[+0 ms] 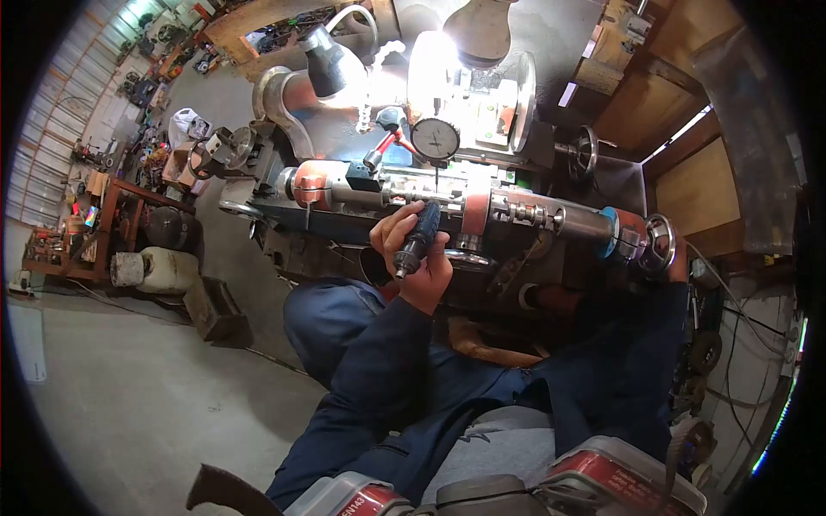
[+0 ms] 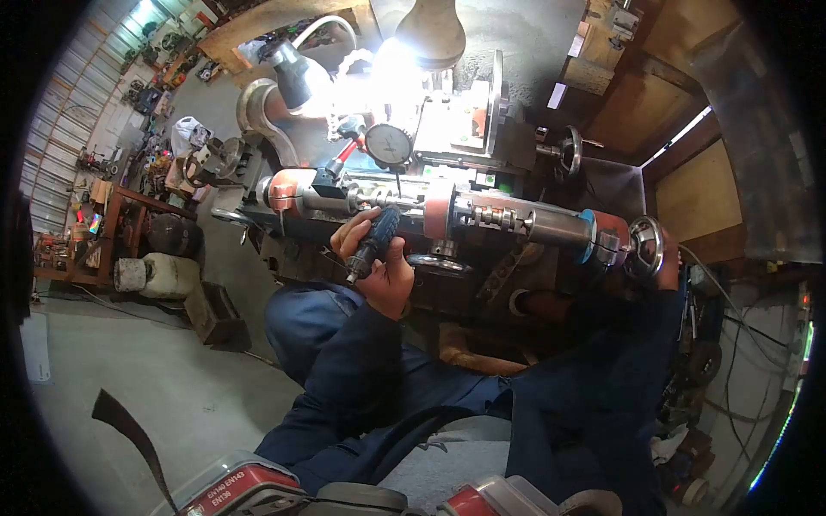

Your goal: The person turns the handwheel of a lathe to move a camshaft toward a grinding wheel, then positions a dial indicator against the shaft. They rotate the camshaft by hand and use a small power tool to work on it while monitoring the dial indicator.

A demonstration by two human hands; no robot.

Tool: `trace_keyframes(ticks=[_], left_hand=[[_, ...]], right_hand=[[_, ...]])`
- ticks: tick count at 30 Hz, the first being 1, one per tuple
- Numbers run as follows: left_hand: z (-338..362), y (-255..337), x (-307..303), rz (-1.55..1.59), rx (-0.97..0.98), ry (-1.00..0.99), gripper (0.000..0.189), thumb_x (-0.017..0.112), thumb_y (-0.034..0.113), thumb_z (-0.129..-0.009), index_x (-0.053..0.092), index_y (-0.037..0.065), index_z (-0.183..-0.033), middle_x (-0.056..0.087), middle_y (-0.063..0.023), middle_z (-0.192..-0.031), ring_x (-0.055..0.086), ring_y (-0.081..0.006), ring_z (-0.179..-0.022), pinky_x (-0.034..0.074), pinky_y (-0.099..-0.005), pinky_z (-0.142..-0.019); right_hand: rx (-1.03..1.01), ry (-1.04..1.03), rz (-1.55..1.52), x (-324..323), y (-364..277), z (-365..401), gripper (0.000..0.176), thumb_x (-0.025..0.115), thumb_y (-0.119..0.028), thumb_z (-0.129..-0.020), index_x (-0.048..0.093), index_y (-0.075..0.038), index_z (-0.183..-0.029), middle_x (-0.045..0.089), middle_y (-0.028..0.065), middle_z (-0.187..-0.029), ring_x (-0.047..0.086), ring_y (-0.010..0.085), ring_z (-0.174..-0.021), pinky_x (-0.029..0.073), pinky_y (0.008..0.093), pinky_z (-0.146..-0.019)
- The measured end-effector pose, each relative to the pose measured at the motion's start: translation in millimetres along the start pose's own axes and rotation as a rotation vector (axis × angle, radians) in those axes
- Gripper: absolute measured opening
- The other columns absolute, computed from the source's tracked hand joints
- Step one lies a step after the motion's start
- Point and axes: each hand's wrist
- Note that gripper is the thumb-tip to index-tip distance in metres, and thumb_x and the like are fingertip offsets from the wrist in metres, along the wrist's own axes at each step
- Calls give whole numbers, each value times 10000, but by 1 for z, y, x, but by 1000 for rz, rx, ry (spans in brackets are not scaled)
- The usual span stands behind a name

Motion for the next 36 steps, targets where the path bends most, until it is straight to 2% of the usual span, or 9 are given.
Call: trace_keyframes(ticks=[8,10,12,17,21,26,29,33,36], left_hand=[[-1,0,8,235,-114,141,398,677,261,-969,442,66,-1224,550,-151,-1159,540,-237,-1095,482,-401,-959],[1,-1,8,363,-183,165,371,658,230,-954,443,64,-1207,542,-150,-1144,546,-224,-1048,490,-385,-924],[6,-3,5,476,-265,138,354,639,194,-926,444,60,-1190,543,-147,-1132,554,-215,-995,498,-367,-883],[28,25,9,472,-326,-326,173,688,116,-779,608,51,-918,628,-105,-871,634,-225,-802,531,-361,-756],[40,64,29,464,-1,-971,304,769,181,-695,607,39,-909,645,-131,-876,672,-323,-824,555,-399,-726],[59,78,34,339,45,-1537,286,729,199,-723,654,22,-934,698,-167,-881,702,-372,-827,559,-466,-729],[82,67,34,200,-25,-1643,217,736,178,-735,718,6,-865,721,-176,-813,718,-369,-802,570,-459,-712],[96,52,26,170,-52,-1586,141,715,114,-728,731,22,-834,723,-184,-809,721,-365,-822,574,-450,-723],[102,44,26,156,-33,-1628,186,703,126,-750,718,19,-901,726,-192,-851,720,-374,-865,574,-461,-741]], right_hand=[[163,83,-119,0,27,61,277,598,-317,-1023,668,-58,-1092,623,-9,-798,584,99,-688,474,278,-590],[337,-101,-10,-23,-24,77,256,586,-303,-1034,662,-62,-1076,562,-40,-723,517,73,-598,409,245,-519],[279,-119,-165,-32,-57,83,240,580,-297,-1040,649,-68,-1038,517,-53,-690,453,53,-557,347,228,-489],[156,88,-376,-14,-94,58,243,562,-287,-1052,655,-64,-1081,525,-76,-717,419,18,-577,314,196,-510],[36,198,-119,-3,-39,12,254,557,-284,-1057,660,-57,-1104,585,-50,-795,489,30,-650,373,198,-567],[119,-127,94,-34,-48,38,264,558,-286,-1059,664,-51,-1114,640,-20,-874,558,48,-725,434,210,-625],[130,-316,13,-53,-105,53,270,559,-287,-1060,666,-47,-1120,674,-2,-921,599,59,-770,471,218,-660],[167,6,-134,-37,-65,5,316,605,-354,-1029,670,-51,-1091,682,21,-939,624,96,-785,489,252,-668],[74,71,55,-18,-3,7,343,622,-380,-1014,669,-48,-1086,676,20,-925,621,95,-781,482,246,-664]])
Point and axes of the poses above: each hand's wrist, its own z-axis away from the middle knuckle, its own x-axis out of the palm, y = z × x
